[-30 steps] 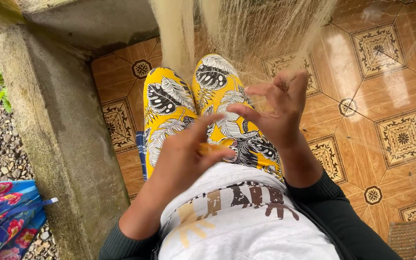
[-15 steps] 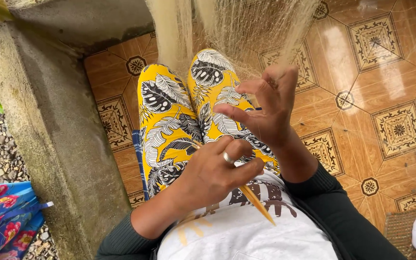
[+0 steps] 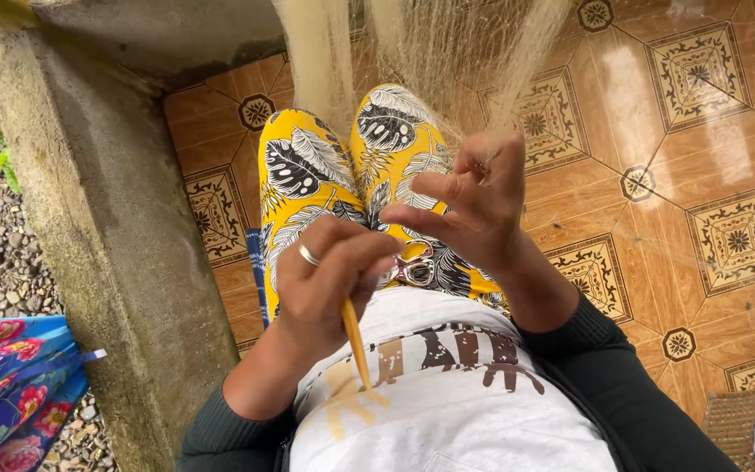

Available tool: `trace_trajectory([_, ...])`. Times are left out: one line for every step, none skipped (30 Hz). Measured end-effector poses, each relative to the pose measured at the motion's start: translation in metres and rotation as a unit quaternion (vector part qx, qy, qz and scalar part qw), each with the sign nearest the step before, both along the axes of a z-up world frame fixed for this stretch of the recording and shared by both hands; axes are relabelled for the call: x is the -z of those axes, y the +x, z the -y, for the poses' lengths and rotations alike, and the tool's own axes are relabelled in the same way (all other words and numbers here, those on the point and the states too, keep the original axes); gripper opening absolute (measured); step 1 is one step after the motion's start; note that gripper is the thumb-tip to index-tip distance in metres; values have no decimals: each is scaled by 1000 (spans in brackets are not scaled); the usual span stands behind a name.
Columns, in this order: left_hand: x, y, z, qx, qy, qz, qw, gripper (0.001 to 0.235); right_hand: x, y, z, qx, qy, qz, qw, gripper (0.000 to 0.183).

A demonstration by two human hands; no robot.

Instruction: Repairing or weaving a fine mesh fishing net using a netting needle shuttle.

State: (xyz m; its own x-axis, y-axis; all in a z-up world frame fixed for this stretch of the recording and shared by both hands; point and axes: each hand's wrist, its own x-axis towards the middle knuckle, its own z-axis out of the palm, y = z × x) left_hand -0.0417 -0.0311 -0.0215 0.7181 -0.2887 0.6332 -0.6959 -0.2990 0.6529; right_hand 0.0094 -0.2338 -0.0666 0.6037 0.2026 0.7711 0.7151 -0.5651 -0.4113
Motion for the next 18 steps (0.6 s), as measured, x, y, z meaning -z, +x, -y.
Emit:
trace_trajectory([-2, -1, -3, -33, -8, -16, 999, 17, 2, -1, 0, 1, -13, 1, 1000, 32])
trace_trajectory([-5, 2, -2, -37, -8, -16, 999, 17, 1, -3, -1, -3, -13, 1, 1000, 32])
trace_trajectory([-9, 6, -1, -70, 3, -6, 998, 13, 0, -3, -3, -6, -27, -3, 1000, 30])
trace_trajectory([-13, 9, 0, -102, 15, 4, 995, 14, -1, -4, -4, -9, -41, -8, 999, 29])
trace_trajectory([-10, 14, 0, -108, 14, 4, 994, 14, 2, -5, -5, -15, -41, -7, 999, 29])
trace_trajectory([-7, 18, 0, -134, 22, -17, 991, 30, 6, -6, -7, -18, -40, -7, 999, 30])
trace_trajectory([-4, 23, 0, -159, 29, -37, 986, 45, 8, -6, -7, -21, -40, -6, 999, 31])
trace_trajectory([-4, 25, 1, -165, 27, -36, 985, 45, 9, -6, -9, -27, -41, -5, 999, 31])
trace_trajectory([-3, 27, 3, -167, 31, -46, 984, 48, 9, -5, -10, -32, -33, 3, 999, 31])
trace_trajectory([-3, 30, 5, -170, 35, -55, 983, 52, 10, -4, -11, -38, -24, 11, 999, 32])
trace_trajectory([-2, 29, 5, -175, 33, -55, 983, 52, 6, -3, -12, -42, -26, 11, 999, 32])
trace_trajectory([-2, 27, 5, -170, 31, -71, 982, 40, 2, -2, -14, -28, -27, 17, 999, 36])
trace_trajectory([-1, 26, 5, -164, 31, -87, 982, 30, -1, -1, -15, -12, -28, 22, 999, 44])
trace_trajectory([-1, 25, 4, -167, 29, -87, 982, 30, -1, 1, -14, -15, -30, 22, 999, 44])
trace_trajectory([-1, 24, 4, -157, 17, -82, 984, 26, -1, 2, -13, -12, -23, 27, 999, 51])
trace_trajectory([-1, 23, 3, -148, 5, -78, 986, 21, -1, 3, -12, -9, -17, 31, 999, 58])
trace_trajectory([-1, 22, 2, -148, 6, -78, 986, 21, 2, 3, -10, -9, -17, 30, 999, 58])
trace_trajectory([-1, 22, 1, -141, -1, -85, 986, 20, 5, 4, -8, -13, -17, 30, 999, 65])
